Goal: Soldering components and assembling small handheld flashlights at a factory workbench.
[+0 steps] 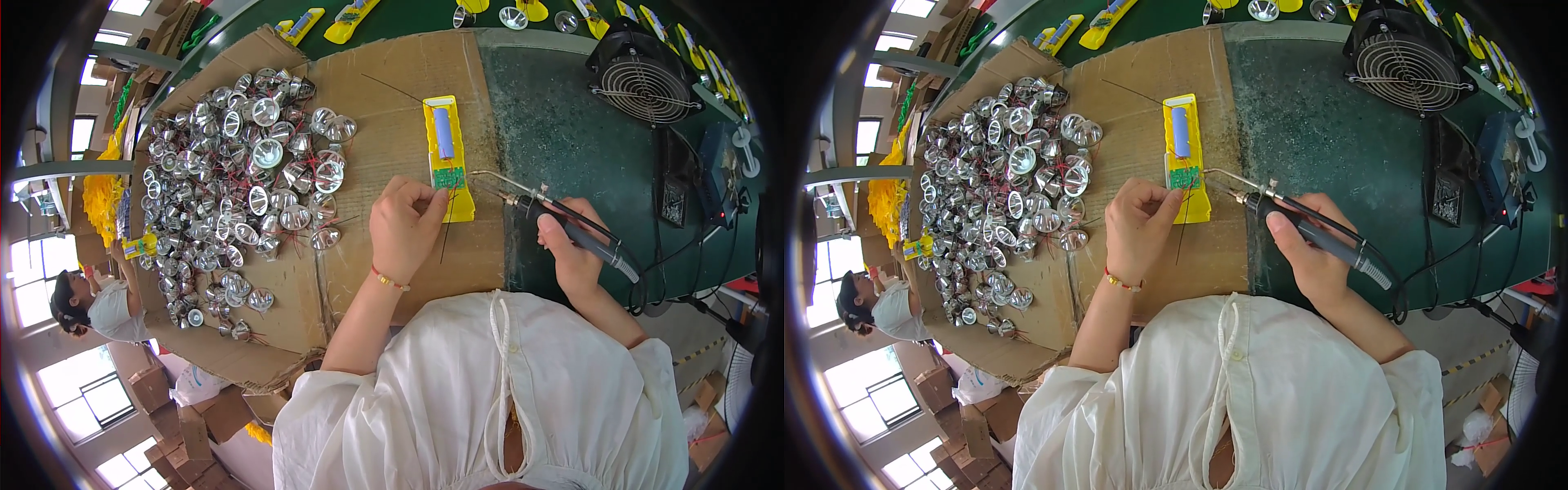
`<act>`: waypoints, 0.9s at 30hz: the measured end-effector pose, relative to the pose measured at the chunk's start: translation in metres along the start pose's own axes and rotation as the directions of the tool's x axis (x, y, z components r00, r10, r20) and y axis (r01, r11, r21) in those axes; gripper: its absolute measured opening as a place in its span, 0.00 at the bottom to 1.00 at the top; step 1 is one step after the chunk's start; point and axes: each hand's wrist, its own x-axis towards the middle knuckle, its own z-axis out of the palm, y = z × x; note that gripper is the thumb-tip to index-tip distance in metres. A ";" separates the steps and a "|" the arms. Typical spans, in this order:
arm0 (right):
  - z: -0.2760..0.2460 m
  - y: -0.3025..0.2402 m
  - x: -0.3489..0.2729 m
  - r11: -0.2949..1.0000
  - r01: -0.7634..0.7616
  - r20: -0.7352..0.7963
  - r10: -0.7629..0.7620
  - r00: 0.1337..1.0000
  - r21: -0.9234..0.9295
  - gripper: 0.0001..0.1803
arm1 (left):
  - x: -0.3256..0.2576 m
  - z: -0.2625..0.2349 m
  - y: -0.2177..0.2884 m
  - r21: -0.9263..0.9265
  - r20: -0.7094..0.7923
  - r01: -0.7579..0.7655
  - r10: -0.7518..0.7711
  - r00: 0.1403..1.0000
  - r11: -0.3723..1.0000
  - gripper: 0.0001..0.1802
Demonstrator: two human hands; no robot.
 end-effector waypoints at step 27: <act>0.014 -0.006 0.005 1.000 0.010 0.075 -0.009 0.997 -0.004 0.08 | -0.003 -0.010 0.005 -0.019 -0.026 0.023 -0.023 0.999 1.000 0.06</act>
